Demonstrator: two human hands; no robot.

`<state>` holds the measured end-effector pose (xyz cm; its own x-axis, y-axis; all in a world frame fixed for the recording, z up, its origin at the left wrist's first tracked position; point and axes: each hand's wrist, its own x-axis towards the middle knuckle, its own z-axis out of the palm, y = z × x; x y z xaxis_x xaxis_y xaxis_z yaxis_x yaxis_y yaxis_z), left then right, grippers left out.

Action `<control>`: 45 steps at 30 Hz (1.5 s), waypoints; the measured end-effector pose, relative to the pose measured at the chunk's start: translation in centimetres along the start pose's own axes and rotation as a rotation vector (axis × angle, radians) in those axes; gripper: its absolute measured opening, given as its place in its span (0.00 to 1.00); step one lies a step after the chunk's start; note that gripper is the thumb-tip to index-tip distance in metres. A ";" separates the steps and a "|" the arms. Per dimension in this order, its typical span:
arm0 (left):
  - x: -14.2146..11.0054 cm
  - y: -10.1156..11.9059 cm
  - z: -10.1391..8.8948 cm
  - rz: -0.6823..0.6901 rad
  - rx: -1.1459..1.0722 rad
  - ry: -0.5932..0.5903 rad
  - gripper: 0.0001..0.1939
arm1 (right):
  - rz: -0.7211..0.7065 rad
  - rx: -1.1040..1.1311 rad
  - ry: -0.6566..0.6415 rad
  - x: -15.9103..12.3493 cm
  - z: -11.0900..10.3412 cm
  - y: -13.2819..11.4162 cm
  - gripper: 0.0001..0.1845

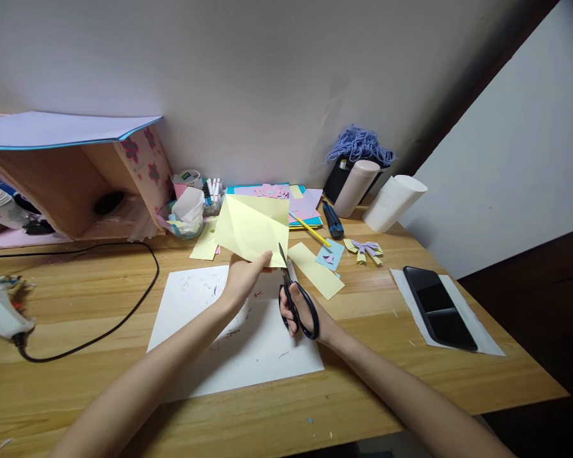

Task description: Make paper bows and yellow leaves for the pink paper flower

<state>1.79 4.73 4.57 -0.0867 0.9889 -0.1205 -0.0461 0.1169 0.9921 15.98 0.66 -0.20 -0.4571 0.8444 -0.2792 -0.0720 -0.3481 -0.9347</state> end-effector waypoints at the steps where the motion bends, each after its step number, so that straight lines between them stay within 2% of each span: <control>1: 0.0 0.1 0.0 0.014 0.005 -0.005 0.17 | 0.003 -0.008 0.004 0.0 0.0 -0.1 0.35; 8: 0.3 0.0 -0.2 0.053 0.013 -0.017 0.17 | -0.012 -0.054 0.033 -0.1 0.0 -0.4 0.34; 14: 0.5 -0.1 -0.3 0.054 0.019 -0.026 0.16 | 0.042 0.007 0.022 0.3 -0.3 0.0 0.34; 23: 0.3 0.1 -0.4 0.057 0.007 -0.043 0.17 | 0.010 -0.024 0.011 0.0 -0.1 -0.1 0.35; 29: 0.1 0.2 -0.2 0.033 0.012 -0.099 0.17 | -0.008 -0.016 0.020 0.2 -0.1 0.0 0.36; 37: 0.1 0.3 -0.1 0.007 0.010 -0.088 0.15 | 0.016 -0.019 0.057 0.4 -0.3 0.0 0.33; 45: 0.0 0.5 0.0 -0.013 0.017 -0.081 0.14 | -0.002 -0.058 0.040 0.2 -0.3 -0.1 0.34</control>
<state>1.77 4.78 5.11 -0.0051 0.9914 -0.1305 -0.0296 0.1303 0.9910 16.15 1.00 -0.26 -0.4208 0.8611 -0.2852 -0.0210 -0.3236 -0.9460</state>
